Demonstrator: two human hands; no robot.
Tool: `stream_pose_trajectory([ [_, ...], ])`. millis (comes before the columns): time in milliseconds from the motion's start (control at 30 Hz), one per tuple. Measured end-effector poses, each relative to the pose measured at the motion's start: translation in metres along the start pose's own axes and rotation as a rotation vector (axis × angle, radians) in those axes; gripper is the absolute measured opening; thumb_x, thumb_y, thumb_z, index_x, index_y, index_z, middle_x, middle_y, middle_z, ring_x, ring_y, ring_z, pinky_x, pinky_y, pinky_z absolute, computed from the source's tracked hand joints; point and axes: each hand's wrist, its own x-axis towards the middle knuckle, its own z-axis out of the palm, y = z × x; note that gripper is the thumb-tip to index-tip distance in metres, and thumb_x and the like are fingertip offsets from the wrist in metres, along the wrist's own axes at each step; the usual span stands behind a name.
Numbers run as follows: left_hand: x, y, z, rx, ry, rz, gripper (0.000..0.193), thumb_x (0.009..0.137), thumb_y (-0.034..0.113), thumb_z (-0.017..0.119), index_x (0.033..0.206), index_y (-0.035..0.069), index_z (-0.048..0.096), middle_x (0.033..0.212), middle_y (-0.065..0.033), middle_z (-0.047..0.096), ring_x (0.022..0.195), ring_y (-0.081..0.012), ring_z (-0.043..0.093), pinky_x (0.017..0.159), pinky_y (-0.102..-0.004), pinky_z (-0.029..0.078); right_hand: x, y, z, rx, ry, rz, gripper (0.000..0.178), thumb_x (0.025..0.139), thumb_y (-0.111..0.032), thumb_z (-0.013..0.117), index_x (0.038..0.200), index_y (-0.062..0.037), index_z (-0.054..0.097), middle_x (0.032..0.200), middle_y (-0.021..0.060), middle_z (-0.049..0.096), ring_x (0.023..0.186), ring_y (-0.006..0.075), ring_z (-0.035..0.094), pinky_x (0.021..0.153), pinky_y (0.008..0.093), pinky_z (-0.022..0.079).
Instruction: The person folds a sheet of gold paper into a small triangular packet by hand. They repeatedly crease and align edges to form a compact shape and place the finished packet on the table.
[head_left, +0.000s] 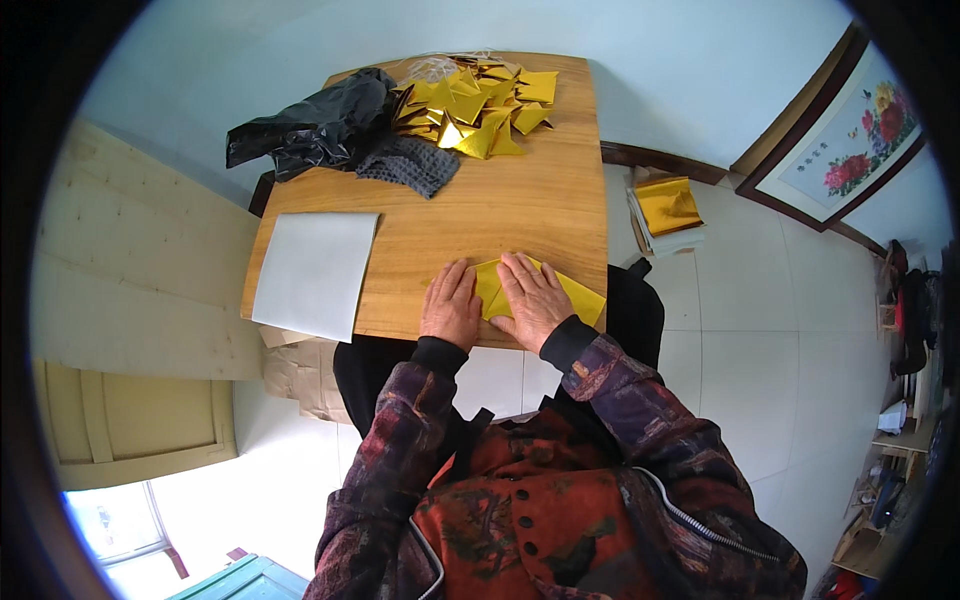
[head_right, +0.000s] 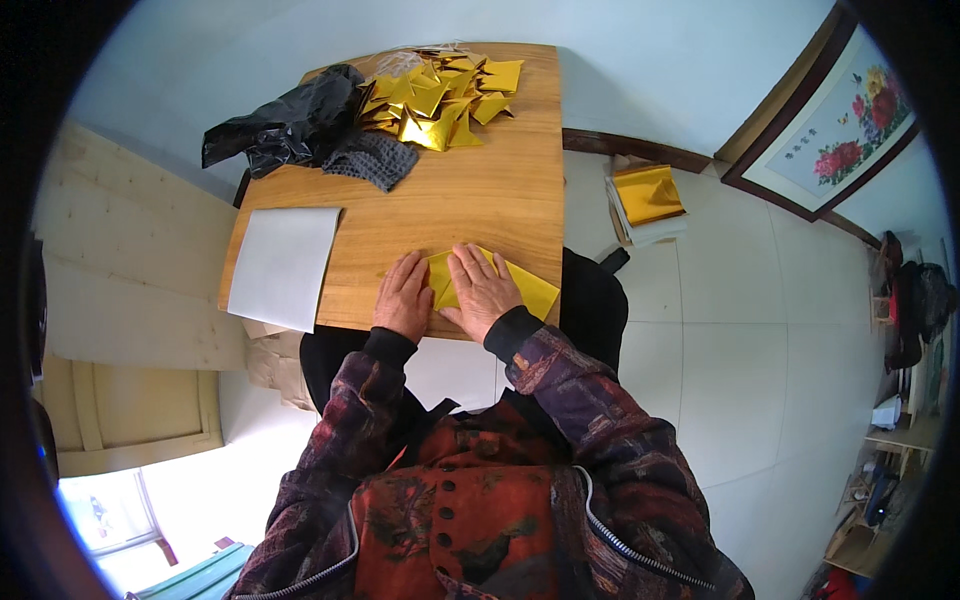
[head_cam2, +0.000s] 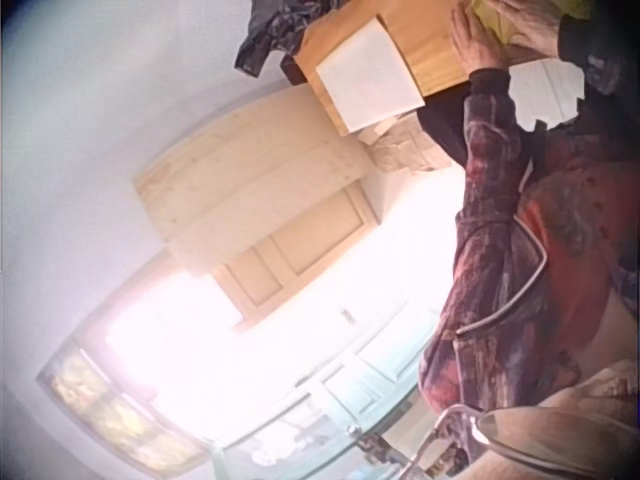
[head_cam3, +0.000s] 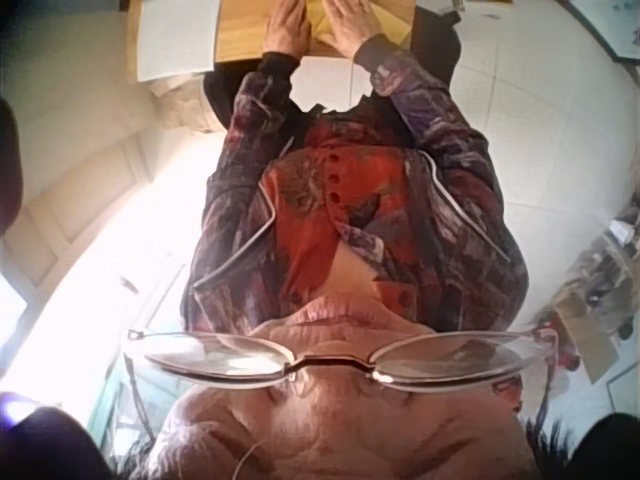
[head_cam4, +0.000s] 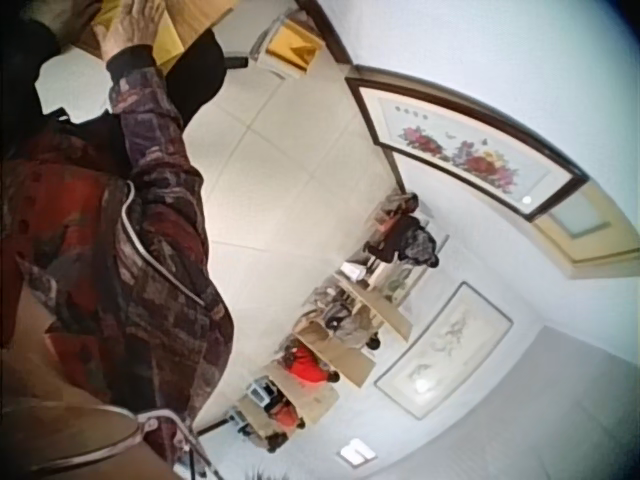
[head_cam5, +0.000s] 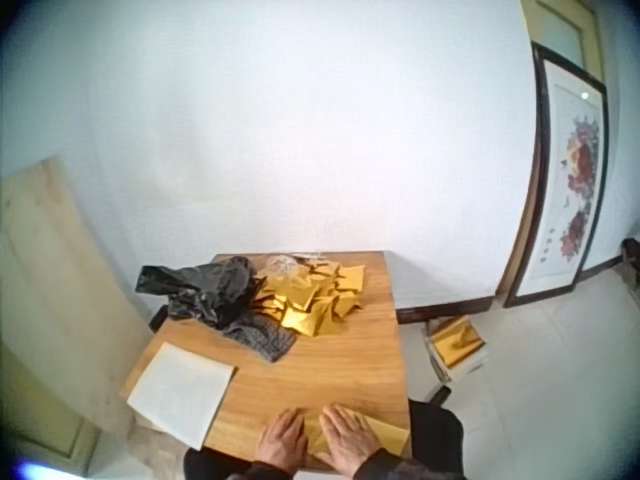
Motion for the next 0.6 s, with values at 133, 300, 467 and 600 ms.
stream_pose_trajectory([
  [133,0.000,-0.003,0.002,-0.041,0.015,0.015,0.041,0.084,0.012,0.061,0.124,0.001,0.057,0.135,-0.0156,0.052,0.127,-0.0346,0.046,0.106,-0.0444,0.038,-0.004,0.013,0.006,-0.031,0.054,-0.019,0.080,0.086,-0.051,0.061,0.144,-0.0015,0.036,0.152,0.0135,0.033,0.143,0.0293,0.027,0.116,0.0485,0.021],
  [300,-0.003,-0.005,0.003,-0.003,0.003,0.035,0.042,0.087,0.015,0.061,0.126,0.001,0.056,0.138,-0.0136,0.050,0.130,-0.0334,0.043,0.108,-0.0431,0.036,-0.010,0.055,-0.012,-0.054,0.029,0.058,0.073,0.090,-0.045,0.058,0.143,-0.0006,0.036,0.150,0.0150,0.036,0.142,0.0304,0.028,0.114,0.0472,0.023],
  [467,0.000,-0.005,0.004,0.010,-0.040,-0.009,0.042,0.088,0.017,0.061,0.128,0.003,0.056,0.140,-0.0116,0.049,0.132,-0.0320,0.041,0.109,-0.0432,0.034,-0.056,0.077,-0.044,0.071,0.132,0.091,0.057,0.092,-0.029,0.059,0.138,-0.0005,0.040,0.147,0.0154,0.039,0.138,0.0331,0.034,0.110,0.0481,0.030],
  [600,-0.001,-0.002,0.002,0.044,-0.064,-0.029,0.043,0.089,0.016,0.059,0.132,0.008,0.054,0.144,-0.0099,0.045,0.133,-0.0310,0.040,0.110,-0.0431,0.033,-0.097,0.047,-0.038,0.006,0.086,-0.081,0.058,0.089,-0.030,0.062,0.138,-0.0037,0.044,0.150,0.0123,0.037,0.140,0.0303,0.032,0.112,0.0494,0.028],
])
